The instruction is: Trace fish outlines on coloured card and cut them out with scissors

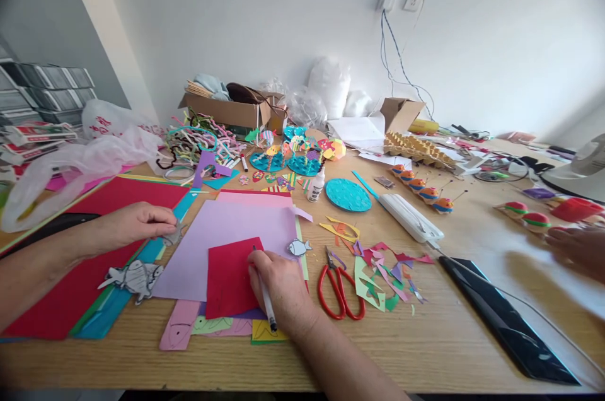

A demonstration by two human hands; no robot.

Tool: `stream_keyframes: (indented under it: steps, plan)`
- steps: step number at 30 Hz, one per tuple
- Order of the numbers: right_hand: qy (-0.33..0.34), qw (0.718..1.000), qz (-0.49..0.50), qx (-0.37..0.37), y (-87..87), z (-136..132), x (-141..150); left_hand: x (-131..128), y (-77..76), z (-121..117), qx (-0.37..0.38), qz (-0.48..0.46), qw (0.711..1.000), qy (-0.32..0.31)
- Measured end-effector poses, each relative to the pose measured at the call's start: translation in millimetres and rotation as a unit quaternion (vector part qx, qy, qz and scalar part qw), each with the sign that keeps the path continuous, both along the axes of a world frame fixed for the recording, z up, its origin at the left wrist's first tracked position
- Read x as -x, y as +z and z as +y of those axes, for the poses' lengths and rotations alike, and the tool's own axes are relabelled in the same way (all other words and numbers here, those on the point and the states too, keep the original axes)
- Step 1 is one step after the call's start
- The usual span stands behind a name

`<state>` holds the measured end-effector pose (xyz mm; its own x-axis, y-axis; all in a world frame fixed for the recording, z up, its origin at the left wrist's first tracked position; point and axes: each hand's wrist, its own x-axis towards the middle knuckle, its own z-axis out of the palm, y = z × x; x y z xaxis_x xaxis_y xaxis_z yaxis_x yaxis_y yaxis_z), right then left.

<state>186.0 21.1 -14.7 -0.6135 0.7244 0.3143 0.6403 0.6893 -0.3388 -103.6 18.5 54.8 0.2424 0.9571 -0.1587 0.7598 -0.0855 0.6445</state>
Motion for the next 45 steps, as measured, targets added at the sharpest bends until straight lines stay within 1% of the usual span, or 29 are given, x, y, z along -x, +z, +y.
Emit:
stream_keyframes:
  steps: [5,11,14,20,24,28,30,33,35,38,41,45]
  plan:
    - [0.007,1.000,0.016,-0.019,-2.8,1,-1,13,-8.7,1,-0.011,-0.016,0.999,0.044]
    - [0.014,0.999,0.031,-0.013,-4.6,2,-2,30,-17.6,4,-0.009,-0.008,0.999,0.052]
    - [0.019,0.999,0.036,-0.015,-4.7,2,-2,40,-19.0,8,0.000,0.021,0.999,0.041]
    - [0.029,0.999,0.026,-0.013,-3.2,2,-3,54,-25.4,18,0.033,0.085,0.996,0.000]
    - [0.027,0.999,0.019,-0.011,-3.1,2,-3,56,-29.1,15,0.053,0.098,0.993,-0.026]
    - [0.038,0.999,0.019,-0.018,-3.1,1,-2,51,-28.8,11,0.046,0.092,0.994,-0.041]
    - [0.047,0.998,0.033,-0.037,0.7,1,-3,49,-27.9,11,0.042,0.090,0.994,-0.044]
    - [0.051,0.995,0.047,-0.074,13.3,1,-12,49,-27.7,11,0.040,0.092,0.994,-0.052]
    - [0.032,0.995,0.044,-0.082,22.6,2,-24,52,-29.3,11,0.038,0.097,0.993,-0.061]
    - [-0.032,0.997,0.045,-0.060,29.4,4,-45,57,-34.8,12,0.034,0.106,0.990,-0.082]
    - [-0.070,0.996,0.046,-0.035,25.8,5,-60,62,-41.6,11,0.025,0.119,0.988,-0.096]
    - [-0.073,0.996,0.055,-0.014,18.1,4,-64,67,-45.2,9,0.002,0.138,0.986,-0.093]
